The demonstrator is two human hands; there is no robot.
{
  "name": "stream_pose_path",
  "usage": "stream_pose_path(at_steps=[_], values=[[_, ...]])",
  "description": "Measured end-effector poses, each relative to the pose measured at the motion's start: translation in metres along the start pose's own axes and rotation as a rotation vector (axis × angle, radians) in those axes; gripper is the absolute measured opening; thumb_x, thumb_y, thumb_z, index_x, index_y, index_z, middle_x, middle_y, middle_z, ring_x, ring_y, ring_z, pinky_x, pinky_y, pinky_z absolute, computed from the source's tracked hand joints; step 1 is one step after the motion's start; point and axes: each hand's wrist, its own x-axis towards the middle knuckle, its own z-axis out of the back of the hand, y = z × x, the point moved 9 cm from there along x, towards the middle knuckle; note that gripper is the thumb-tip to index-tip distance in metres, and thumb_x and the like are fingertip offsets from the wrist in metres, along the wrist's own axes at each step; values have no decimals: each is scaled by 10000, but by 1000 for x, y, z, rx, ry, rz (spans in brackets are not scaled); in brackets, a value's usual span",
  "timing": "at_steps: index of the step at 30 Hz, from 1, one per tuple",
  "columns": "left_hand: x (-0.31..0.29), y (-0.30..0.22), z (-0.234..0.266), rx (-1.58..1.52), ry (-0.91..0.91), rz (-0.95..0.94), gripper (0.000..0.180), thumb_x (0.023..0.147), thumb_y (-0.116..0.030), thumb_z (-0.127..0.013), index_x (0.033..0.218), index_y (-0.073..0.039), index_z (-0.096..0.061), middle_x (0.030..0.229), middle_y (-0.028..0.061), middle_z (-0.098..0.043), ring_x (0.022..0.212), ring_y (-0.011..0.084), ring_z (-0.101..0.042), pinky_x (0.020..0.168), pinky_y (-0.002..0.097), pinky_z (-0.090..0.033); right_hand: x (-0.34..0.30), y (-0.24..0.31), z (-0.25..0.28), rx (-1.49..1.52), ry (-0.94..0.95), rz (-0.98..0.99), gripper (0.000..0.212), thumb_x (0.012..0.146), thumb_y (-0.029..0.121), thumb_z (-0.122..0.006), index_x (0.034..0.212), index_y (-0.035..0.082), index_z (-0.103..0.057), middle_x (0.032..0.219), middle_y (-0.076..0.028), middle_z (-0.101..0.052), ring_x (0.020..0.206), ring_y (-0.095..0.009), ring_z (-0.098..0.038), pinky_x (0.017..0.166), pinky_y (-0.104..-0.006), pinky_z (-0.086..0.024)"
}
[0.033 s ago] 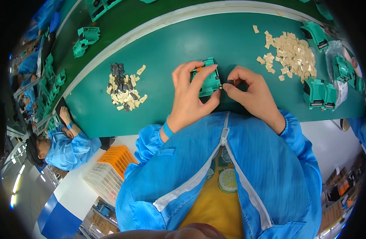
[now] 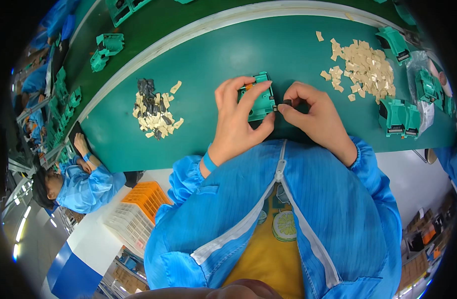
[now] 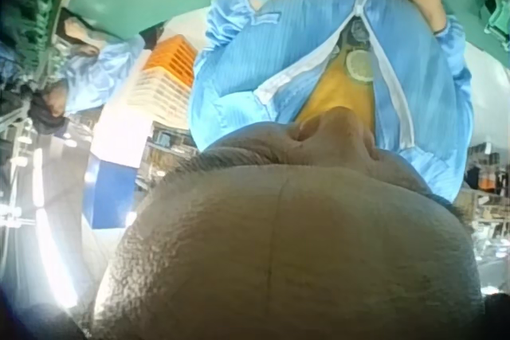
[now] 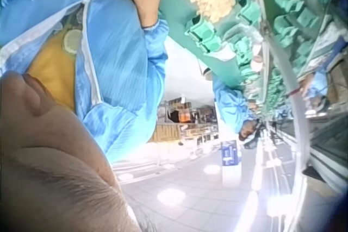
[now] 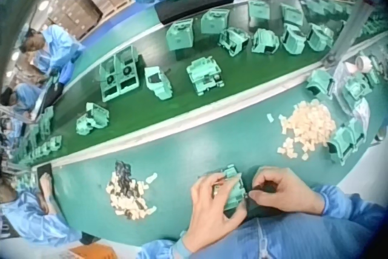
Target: The person assembles small electronic components and metal parts into green plastic housings by hand on an assembly line.
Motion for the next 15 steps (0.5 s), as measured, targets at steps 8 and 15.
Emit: stream_pose_path(at_steps=[8, 15], values=[[2, 1, -1, -12, 16, -8, 550, 727, -112, -747, 1270, -140, -663, 1318, 139, -500, 1232, 396, -428, 1084, 499, -374, 6, 12, 0, -93, 49, -35, 119, 875, 64, -712, 870, 3, -610, 820, -8, -545, 776, -93, -510, 697, -257, -413], [2, 2, -1, -8, 11, -6, 492, 778, -106, -736, 1264, -131, -665, 1303, 135, -509, 1214, 384, -438, 1114, 527, -325, 7, 8, 1, -130, 30, -59, 147, 871, 93, -724, 866, -2, -613, 794, -10, -538, 748, -97, -504, 669, -259, -411]])
